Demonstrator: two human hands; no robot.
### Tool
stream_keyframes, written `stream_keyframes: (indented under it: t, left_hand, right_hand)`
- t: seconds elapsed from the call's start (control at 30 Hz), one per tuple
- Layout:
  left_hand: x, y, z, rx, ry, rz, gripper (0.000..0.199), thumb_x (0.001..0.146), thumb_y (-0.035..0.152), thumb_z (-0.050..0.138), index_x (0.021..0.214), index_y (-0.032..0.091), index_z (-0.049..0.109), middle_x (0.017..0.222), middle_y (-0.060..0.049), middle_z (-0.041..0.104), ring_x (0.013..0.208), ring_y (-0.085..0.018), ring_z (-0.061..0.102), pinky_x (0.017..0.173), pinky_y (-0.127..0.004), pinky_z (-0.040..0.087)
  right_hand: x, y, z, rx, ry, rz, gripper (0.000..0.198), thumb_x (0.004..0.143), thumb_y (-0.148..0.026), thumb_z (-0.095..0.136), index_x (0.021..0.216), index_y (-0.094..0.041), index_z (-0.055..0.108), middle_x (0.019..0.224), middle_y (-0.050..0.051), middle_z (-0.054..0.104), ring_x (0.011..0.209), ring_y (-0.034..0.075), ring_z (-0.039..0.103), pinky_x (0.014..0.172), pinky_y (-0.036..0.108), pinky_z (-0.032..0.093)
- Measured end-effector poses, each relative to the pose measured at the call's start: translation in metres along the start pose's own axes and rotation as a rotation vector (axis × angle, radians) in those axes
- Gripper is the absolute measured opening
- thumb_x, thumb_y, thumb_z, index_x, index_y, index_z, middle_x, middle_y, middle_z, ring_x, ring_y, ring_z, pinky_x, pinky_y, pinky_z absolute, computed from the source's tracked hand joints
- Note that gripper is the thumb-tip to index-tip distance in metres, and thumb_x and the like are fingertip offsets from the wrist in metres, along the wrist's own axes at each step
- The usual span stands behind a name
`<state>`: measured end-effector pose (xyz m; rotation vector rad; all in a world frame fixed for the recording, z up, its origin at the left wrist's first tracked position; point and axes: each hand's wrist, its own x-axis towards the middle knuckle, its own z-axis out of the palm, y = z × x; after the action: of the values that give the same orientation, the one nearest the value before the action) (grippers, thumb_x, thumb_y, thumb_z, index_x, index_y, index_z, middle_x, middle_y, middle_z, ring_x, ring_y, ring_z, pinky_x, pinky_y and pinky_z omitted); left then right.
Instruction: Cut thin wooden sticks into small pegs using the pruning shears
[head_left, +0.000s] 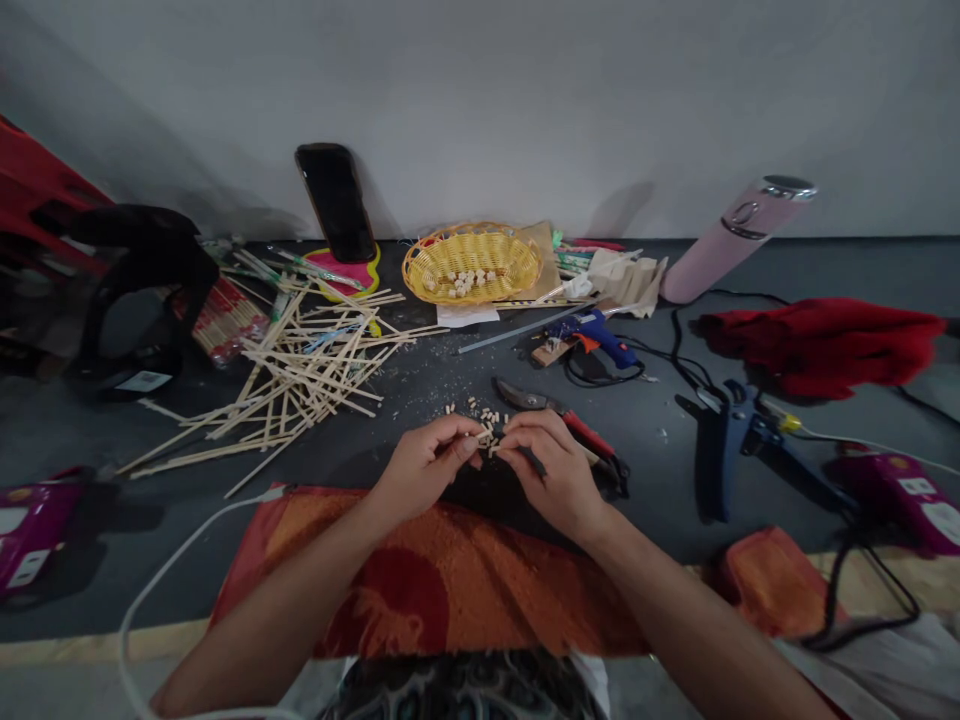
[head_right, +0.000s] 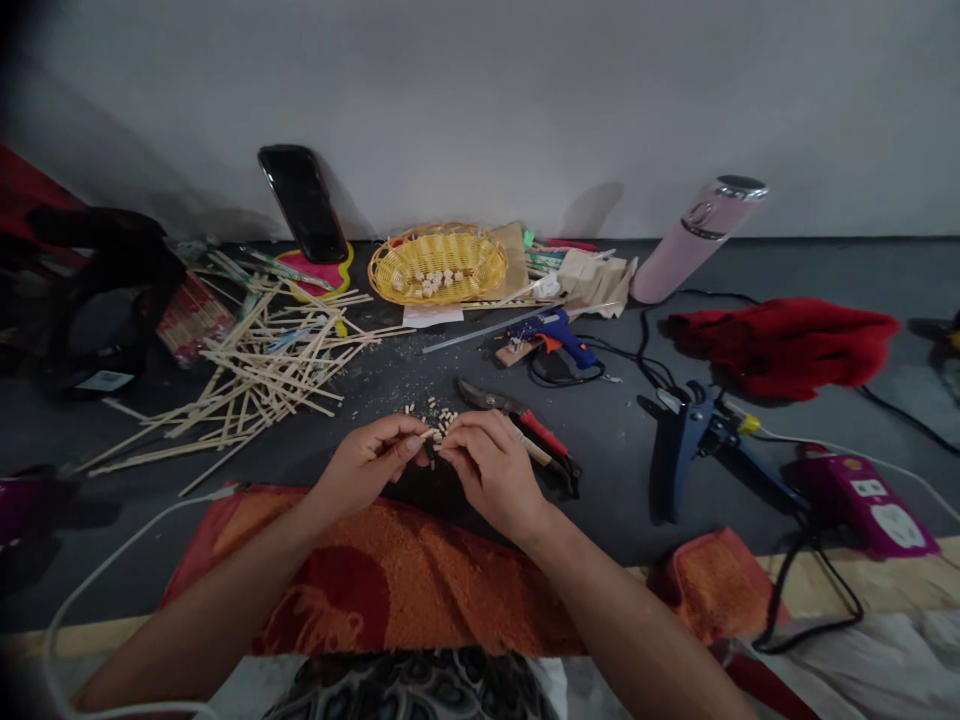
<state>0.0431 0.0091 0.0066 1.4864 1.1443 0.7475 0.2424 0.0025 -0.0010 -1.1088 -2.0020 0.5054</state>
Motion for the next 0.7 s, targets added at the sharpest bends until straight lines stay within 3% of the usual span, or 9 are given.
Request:
stream_keyframes:
  t: [0.47, 0.7]
  left_hand:
    - [-0.004, 0.011, 0.002, -0.064, -0.159, -0.003, 0.027, 0.091, 0.038, 0.051, 0.089, 0.016, 0.066, 0.075, -0.001, 0.066, 0.056, -0.008, 0.048, 0.054, -0.018, 0.038]
    - [-0.003, 0.011, 0.001, -0.047, -0.165, -0.004, 0.027, 0.092, 0.037, 0.049, 0.084, 0.015, 0.063, 0.074, 0.000, 0.064, 0.056, -0.008, 0.046, 0.055, -0.019, 0.037]
  right_hand:
    - [-0.001, -0.001, 0.001, 0.079, 0.041, -0.093, 0.008, 0.086, -0.017, 0.062, 0.091, -0.021, 0.058, 0.089, 0.005, 0.064, 0.086, 0.019, 0.059, 0.079, 0.037, 0.049]
    - [-0.001, 0.000, 0.001, 0.094, 0.023, -0.123, 0.014, 0.085, -0.015, 0.063, 0.096, -0.021, 0.059, 0.086, 0.004, 0.065, 0.081, 0.018, 0.060, 0.074, 0.034, 0.049]
